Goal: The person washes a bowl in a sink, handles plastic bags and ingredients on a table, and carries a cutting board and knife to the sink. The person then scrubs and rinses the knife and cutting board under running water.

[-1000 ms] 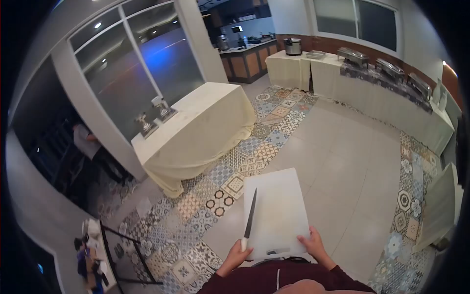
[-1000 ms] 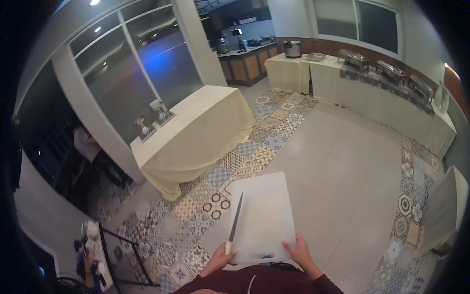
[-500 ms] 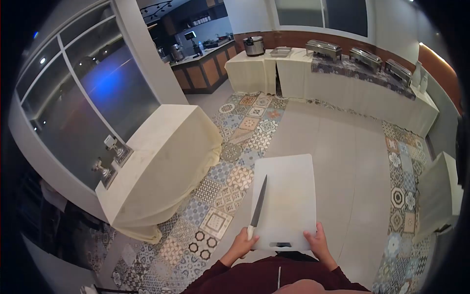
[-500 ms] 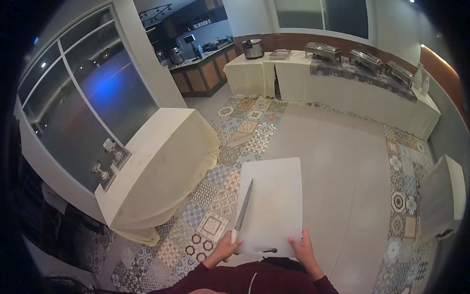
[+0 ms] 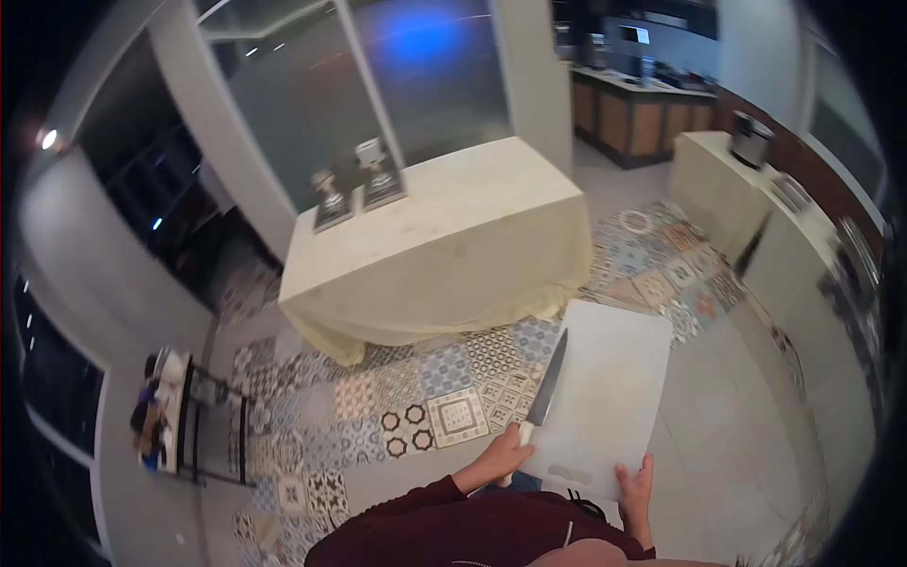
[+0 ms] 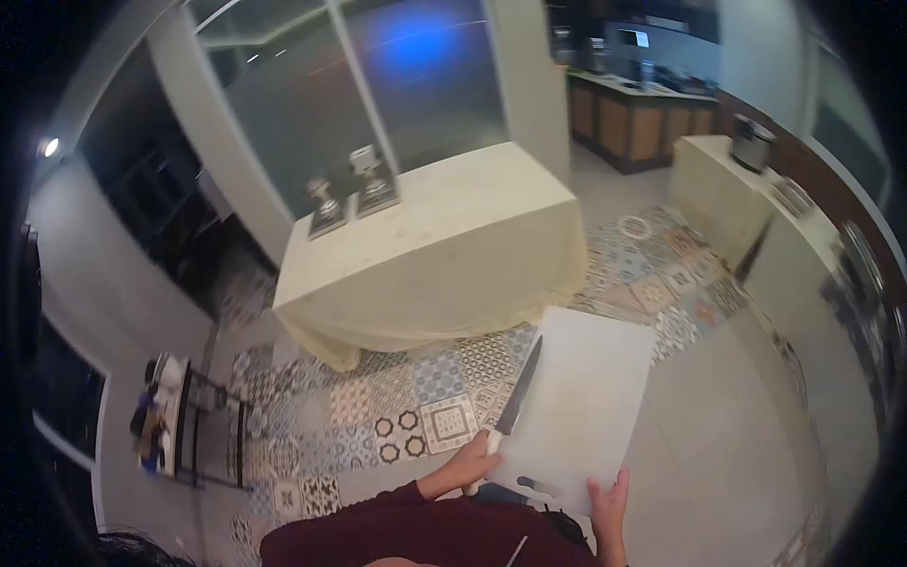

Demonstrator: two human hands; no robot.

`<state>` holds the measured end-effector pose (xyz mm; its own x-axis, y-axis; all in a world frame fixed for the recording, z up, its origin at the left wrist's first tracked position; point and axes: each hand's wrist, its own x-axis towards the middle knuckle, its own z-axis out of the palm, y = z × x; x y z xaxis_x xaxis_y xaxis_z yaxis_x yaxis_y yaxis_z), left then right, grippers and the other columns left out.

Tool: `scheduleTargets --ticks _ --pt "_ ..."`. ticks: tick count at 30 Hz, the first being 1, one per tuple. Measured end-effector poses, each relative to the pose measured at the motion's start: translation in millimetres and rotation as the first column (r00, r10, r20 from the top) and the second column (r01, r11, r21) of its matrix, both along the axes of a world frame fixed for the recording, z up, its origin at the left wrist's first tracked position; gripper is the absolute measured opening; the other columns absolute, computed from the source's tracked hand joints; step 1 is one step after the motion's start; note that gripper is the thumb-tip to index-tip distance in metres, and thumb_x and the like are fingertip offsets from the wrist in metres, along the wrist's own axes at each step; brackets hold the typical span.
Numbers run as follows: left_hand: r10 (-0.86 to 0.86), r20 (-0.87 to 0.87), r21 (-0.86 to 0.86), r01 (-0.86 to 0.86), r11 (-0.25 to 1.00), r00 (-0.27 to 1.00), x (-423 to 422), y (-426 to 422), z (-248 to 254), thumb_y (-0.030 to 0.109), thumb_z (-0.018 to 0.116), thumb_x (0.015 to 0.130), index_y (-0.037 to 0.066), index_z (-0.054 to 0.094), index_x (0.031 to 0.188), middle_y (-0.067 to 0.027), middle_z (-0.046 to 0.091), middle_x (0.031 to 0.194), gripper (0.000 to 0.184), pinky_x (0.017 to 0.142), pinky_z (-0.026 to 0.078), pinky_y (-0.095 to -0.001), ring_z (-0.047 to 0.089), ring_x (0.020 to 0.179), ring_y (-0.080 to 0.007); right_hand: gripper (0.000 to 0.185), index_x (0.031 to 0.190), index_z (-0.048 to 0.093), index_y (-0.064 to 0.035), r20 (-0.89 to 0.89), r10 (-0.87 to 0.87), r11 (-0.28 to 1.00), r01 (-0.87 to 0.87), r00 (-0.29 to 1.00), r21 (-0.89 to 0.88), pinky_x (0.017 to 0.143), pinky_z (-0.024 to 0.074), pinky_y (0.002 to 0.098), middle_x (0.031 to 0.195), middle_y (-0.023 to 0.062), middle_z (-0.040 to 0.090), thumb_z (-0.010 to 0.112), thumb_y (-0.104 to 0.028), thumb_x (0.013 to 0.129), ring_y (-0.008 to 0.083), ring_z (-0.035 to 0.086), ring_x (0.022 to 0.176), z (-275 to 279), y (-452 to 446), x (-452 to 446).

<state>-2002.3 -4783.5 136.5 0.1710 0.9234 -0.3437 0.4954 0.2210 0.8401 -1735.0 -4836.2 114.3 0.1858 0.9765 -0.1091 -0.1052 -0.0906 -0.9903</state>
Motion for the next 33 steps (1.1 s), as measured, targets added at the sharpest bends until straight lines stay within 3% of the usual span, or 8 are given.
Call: scheduleTargets --ticks 5,9,12,15,22,28,31,33 --pt "0.145 0.072 0.061 -0.149 0.987 0.987 9 97 -46 0.027 0.053 0.079 -0.007 0.037 0.102 -0.0258 0.054 0.089 0.044 0.073 0.043 -0.0378 0.056 0.085 -0.0325 0.046 0.118 0.033 0.0010 -0.139 0.139 0.989 -0.144 0.980 -0.025 0.086 0.0388 0.0313 0.109 0.0131 0.047 0.053 0.000 0.077 0.0201 0.048 0.099 -22 137 13" --pt "0.232 0.128 -0.003 -0.234 0.972 0.964 23 192 -27 0.024 0.053 0.079 -0.007 0.037 0.107 -0.0239 0.054 0.095 0.044 0.074 0.043 -0.0370 0.056 0.088 -0.0325 0.047 0.119 0.032 0.0006 -0.214 0.191 0.975 -0.211 0.958 -0.076 0.086 0.0392 0.0318 0.111 0.0137 0.046 0.051 0.002 0.077 0.0206 0.048 0.100 -15 245 23" --pt "0.168 0.152 0.063 -0.180 0.982 0.974 40 262 -10 0.022 0.053 0.078 -0.004 0.029 0.124 -0.0248 0.051 0.109 0.058 0.082 0.041 -0.0351 0.053 0.097 -0.0330 0.049 0.121 0.030 0.0003 -0.176 0.165 0.982 -0.178 0.970 -0.062 0.087 0.0394 0.0329 0.112 0.0140 0.046 0.050 0.002 0.077 0.0211 0.048 0.100 -24 313 44" --pt "0.120 0.077 0.297 -0.138 0.945 0.990 68 328 -9 0.020 0.053 0.077 0.003 0.015 0.135 -0.0236 0.043 0.123 0.072 0.089 0.038 -0.0322 0.050 0.105 -0.0321 0.051 0.123 0.029 0.0009 -0.210 0.133 0.987 -0.150 0.969 -0.065 0.087 0.0396 0.0336 0.114 0.0143 0.045 0.050 0.003 0.077 0.0216 0.047 0.101 -22 372 70" --pt "-0.113 0.067 0.215 0.096 0.972 0.991 165 491 -4 0.012 0.052 0.072 0.021 0.018 0.137 -0.0192 0.043 0.126 0.075 0.090 0.038 -0.0325 0.050 0.107 -0.0309 0.051 0.122 0.030 0.0018 -0.146 0.068 0.997 -0.071 0.987 -0.021 0.087 0.0391 0.0318 0.112 0.0143 0.046 0.054 0.000 0.077 0.0206 0.047 0.101 -12 509 165" --pt "0.021 0.084 0.354 -0.049 0.934 0.996 269 640 -37 0.015 0.059 0.072 0.013 0.011 0.138 -0.0206 0.050 0.116 0.081 0.086 0.041 -0.0316 0.054 0.101 -0.0278 0.048 0.118 0.033 0.0013 -0.136 0.043 0.999 -0.040 0.990 0.025 0.087 0.0388 0.0310 0.111 0.0129 0.047 0.057 -0.002 0.077 0.0189 0.048 0.100 -33 650 275" --pt "0.080 0.298 0.113 -0.118 0.987 0.951 314 708 -22 0.007 0.061 0.074 0.003 0.010 0.136 -0.0184 0.053 0.108 0.080 0.081 0.043 -0.0298 0.054 0.095 -0.0215 0.047 0.117 0.034 0.0007 -0.200 0.057 0.998 -0.058 0.978 0.000 0.087 0.0388 0.0305 0.109 0.0118 0.048 0.057 -0.002 0.077 0.0181 0.047 0.100 -21 720 313" --pt "0.119 0.186 0.086 -0.137 0.987 0.975 328 752 -25 0.008 0.062 0.074 0.000 0.019 0.133 -0.0161 0.056 0.102 0.073 0.075 0.046 -0.0291 0.057 0.087 -0.0194 0.046 0.117 0.034 0.0003 -0.281 0.075 0.995 -0.092 0.957 -0.047 0.087 0.0386 0.0302 0.109 0.0110 0.048 0.057 -0.002 0.078 0.0175 0.047 0.101 -7 768 333"
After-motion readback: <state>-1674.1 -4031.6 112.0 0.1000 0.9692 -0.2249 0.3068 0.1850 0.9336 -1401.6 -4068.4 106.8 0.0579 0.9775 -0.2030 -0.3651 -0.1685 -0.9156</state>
